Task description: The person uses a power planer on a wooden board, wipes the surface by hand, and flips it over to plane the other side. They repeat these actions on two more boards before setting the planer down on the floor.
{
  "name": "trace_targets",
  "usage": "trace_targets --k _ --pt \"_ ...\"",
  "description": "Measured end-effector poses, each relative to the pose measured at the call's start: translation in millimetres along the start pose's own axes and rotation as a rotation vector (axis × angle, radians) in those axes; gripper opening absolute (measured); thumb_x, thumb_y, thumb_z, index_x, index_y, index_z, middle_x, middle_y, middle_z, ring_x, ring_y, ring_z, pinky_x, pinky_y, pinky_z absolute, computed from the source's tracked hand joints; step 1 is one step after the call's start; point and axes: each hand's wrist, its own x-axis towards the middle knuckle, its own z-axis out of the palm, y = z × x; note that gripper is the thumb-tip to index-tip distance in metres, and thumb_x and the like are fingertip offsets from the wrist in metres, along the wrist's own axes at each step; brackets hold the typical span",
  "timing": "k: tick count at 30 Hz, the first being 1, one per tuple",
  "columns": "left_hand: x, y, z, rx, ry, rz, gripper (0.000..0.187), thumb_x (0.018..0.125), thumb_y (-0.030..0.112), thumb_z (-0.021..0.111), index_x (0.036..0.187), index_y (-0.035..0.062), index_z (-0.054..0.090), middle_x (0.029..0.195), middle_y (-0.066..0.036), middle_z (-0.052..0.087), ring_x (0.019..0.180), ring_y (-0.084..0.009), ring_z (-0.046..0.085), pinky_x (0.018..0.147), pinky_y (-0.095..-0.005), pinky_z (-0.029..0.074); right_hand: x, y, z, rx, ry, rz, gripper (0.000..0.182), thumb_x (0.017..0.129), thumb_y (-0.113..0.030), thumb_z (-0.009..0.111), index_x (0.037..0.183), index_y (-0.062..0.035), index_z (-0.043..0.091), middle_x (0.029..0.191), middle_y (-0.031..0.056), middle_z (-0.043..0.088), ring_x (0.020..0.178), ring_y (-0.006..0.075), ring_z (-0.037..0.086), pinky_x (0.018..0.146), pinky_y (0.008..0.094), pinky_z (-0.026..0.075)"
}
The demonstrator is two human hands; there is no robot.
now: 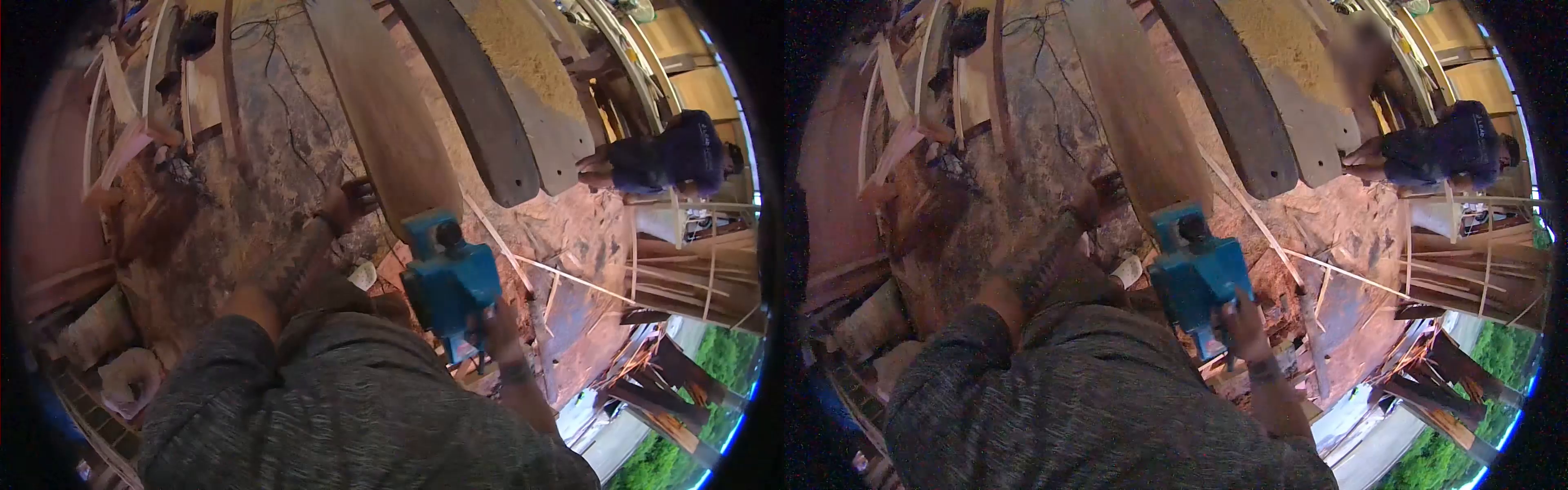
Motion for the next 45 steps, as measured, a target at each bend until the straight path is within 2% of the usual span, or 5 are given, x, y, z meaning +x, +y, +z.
trace_targets --k 4,15,32,41,45 --pt "-15.8 -10.3 -55.6 0.315 0.377 0.012 0.057 0.103 0.060 0.053 0.119 0.0072 0.066 0.087 -0.008 0.067 0.076 -0.0256 0.065 0.072 -0.0402 0.056 -2.2 23.6 29.3 0.180 -0.012 0.030 0.050 0.110 -0.039 0.052 0.131 0.0061 0.054 0.085 0.0083 0.068 0.071 0.0159 0.066 0.064 0.0323 0.054" --pt "-30.9 -28.9 -287.7 2.305 -0.220 0.111 0.034 0.096 0.021 0.061 0.127 0.0118 0.069 0.126 -0.020 0.071 0.115 -0.0365 0.069 0.095 -0.0471 0.055 81.2 -56.9 37.0 0.346 -0.162 0.112 0.036 0.110 -0.032 0.048 0.126 0.0009 0.050 0.078 0.0033 0.059 0.066 0.0108 0.055 0.060 0.0292 0.047" --pt "-116.5 30.8 -326.6 1.143 0.353 -0.221 0.037 0.105 0.037 0.059 0.113 0.0026 0.070 0.095 -0.008 0.072 0.080 -0.0187 0.067 0.070 -0.0348 0.055 322.8 -154.0 71.2 -0.388 0.142 -0.753 0.021 0.094 -0.012 0.067 0.111 -0.0041 0.058 0.085 0.0096 0.061 0.074 0.0259 0.064 0.059 0.0387 0.051" --pt "-182.3 67.7 -293.0 1.518 0.387 0.033 0.032 0.102 0.036 0.063 0.111 0.0058 0.069 0.092 -0.011 0.074 0.070 -0.0206 0.068 0.061 -0.0382 0.055 479.5 -278.8 88.2 0.263 -0.102 -0.066 0.019 0.102 -0.021 0.058 0.113 -0.0063 0.060 0.095 0.0141 0.064 0.072 0.0242 0.067 0.058 0.0364 0.054" --pt "-198.3 71.8 -341.5 0.821 0.406 -0.049 0.035 0.104 0.040 0.059 0.116 0.0073 0.066 0.103 -0.010 0.074 0.079 -0.0204 0.067 0.067 -0.0383 0.055 590.4 -290.5 106.0 0.077 -0.013 -0.325 0.033 0.105 -0.035 0.055 0.119 -0.0058 0.060 0.086 0.0129 0.066 0.068 0.0234 0.067 0.059 0.0362 0.056"
